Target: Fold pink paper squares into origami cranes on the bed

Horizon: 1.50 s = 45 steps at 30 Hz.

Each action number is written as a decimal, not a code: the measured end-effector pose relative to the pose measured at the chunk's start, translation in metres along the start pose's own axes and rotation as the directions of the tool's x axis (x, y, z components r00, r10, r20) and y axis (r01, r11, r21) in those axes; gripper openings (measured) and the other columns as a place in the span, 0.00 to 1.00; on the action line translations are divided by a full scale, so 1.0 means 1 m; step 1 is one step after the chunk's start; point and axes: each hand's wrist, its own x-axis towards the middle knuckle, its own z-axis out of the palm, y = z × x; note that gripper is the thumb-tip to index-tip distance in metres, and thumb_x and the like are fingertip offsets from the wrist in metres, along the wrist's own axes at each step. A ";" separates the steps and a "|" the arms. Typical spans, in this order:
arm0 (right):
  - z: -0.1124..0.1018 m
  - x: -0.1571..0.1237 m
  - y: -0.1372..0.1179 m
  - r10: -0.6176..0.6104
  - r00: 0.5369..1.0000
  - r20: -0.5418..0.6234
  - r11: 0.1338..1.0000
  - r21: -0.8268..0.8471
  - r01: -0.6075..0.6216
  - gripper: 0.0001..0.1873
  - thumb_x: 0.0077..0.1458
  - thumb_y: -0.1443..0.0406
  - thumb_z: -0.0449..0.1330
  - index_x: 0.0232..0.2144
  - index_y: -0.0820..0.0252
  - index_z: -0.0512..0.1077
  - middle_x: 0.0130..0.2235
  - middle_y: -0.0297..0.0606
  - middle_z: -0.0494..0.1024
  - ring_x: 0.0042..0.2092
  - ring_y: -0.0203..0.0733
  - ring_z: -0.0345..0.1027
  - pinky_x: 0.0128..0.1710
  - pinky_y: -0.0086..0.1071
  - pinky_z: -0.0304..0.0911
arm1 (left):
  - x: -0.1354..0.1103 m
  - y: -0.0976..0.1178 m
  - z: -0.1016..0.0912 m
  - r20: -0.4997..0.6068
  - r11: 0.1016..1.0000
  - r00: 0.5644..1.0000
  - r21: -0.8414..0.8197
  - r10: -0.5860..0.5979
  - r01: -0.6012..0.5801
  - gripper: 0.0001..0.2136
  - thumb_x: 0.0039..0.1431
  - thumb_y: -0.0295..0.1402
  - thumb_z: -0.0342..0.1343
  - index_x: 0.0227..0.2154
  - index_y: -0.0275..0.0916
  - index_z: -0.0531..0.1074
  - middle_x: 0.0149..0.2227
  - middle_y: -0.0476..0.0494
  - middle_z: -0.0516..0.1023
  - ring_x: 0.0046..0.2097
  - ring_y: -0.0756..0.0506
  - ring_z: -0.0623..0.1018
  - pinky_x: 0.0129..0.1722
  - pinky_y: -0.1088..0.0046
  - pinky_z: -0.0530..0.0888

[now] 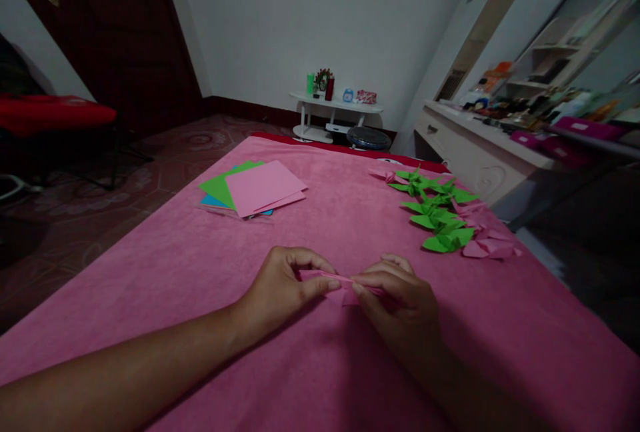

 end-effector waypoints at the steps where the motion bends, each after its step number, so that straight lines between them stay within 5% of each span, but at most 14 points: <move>1: 0.000 0.000 0.000 -0.004 1.000 0.002 1.000 0.000 0.004 0.05 0.49 0.70 0.61 0.25 0.56 0.74 0.22 0.31 0.76 0.25 0.36 0.68 0.38 0.38 0.57 | 0.000 0.000 0.000 -0.004 1.000 1.000 0.001 0.001 -0.001 0.05 0.47 0.31 0.62 0.25 0.33 0.77 0.28 0.42 0.79 0.31 0.47 0.77 0.32 0.74 0.72; 12: -0.001 -0.001 -0.001 0.047 0.999 0.001 0.999 0.025 -0.047 0.05 0.49 0.69 0.61 0.25 0.56 0.75 0.23 0.31 0.77 0.26 0.36 0.68 0.39 0.38 0.57 | 0.002 -0.002 0.000 -0.025 0.995 0.999 0.094 0.027 -0.024 0.06 0.47 0.31 0.61 0.26 0.32 0.76 0.29 0.41 0.79 0.32 0.46 0.77 0.33 0.73 0.72; 19: -0.001 0.000 0.002 0.180 0.984 0.007 0.970 0.165 -0.179 0.06 0.49 0.69 0.60 0.23 0.58 0.75 0.23 0.34 0.75 0.27 0.38 0.67 0.33 0.35 0.59 | 0.001 -0.001 -0.004 0.073 0.980 0.990 0.146 0.124 -0.134 0.05 0.48 0.27 0.57 0.29 0.33 0.77 0.30 0.42 0.79 0.33 0.47 0.76 0.35 0.73 0.72; 33: 0.005 0.000 -0.003 0.234 0.969 0.084 0.965 0.106 -0.242 0.05 0.47 0.65 0.64 0.22 0.57 0.75 0.23 0.33 0.75 0.28 0.38 0.67 0.34 0.34 0.57 | 0.001 -0.002 0.000 0.091 0.950 0.970 0.199 0.226 -0.240 0.06 0.52 0.28 0.57 0.29 0.35 0.78 0.29 0.43 0.79 0.31 0.48 0.76 0.33 0.74 0.71; 45: 0.004 0.002 -0.007 0.163 0.986 0.021 0.976 0.144 -0.164 0.06 0.48 0.66 0.65 0.21 0.57 0.75 0.21 0.30 0.74 0.25 0.35 0.66 0.35 0.34 0.57 | -0.002 0.001 0.000 0.057 0.967 0.971 0.093 0.233 -0.237 0.07 0.54 0.31 0.57 0.28 0.34 0.78 0.27 0.42 0.77 0.31 0.48 0.74 0.34 0.72 0.70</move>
